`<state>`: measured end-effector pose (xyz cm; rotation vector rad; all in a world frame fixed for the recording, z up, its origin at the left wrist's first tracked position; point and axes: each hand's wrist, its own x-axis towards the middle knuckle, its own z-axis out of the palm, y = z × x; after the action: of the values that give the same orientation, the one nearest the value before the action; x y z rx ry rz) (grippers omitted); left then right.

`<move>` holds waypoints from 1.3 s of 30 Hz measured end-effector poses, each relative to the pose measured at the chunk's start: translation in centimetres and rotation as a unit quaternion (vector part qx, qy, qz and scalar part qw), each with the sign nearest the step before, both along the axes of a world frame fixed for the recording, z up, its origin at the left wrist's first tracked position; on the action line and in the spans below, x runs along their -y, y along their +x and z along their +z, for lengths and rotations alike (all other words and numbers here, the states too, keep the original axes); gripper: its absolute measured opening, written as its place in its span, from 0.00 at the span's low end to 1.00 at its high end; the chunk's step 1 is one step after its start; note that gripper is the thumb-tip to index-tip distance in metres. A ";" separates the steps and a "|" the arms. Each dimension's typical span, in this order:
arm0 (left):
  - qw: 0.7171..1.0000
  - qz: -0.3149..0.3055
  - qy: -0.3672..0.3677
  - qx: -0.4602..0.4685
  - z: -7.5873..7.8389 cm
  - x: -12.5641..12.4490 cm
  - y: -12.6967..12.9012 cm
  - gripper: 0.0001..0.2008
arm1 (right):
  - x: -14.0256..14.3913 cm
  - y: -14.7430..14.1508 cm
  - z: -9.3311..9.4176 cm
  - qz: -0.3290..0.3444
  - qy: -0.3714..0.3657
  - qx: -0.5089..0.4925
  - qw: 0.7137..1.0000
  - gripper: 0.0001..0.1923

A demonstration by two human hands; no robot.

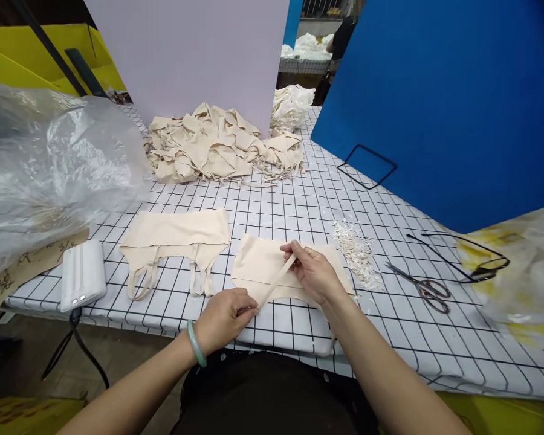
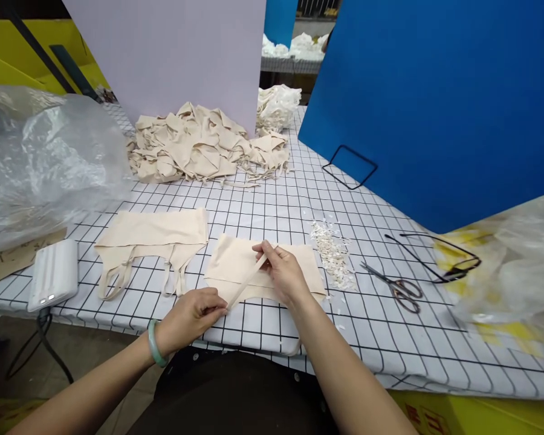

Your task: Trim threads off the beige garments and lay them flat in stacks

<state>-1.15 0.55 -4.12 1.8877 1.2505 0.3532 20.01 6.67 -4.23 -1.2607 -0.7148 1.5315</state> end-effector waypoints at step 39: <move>0.979 -0.074 0.158 0.103 -2.3 -6.7 2.0 0.07 | 5.1 -4.2 0.7 0.026 -0.229 -0.042 0.972 0.08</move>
<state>0.84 7.30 -6.40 2.1336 0.9513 0.6805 15.77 1.58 -3.49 -1.5088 -0.3474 1.8503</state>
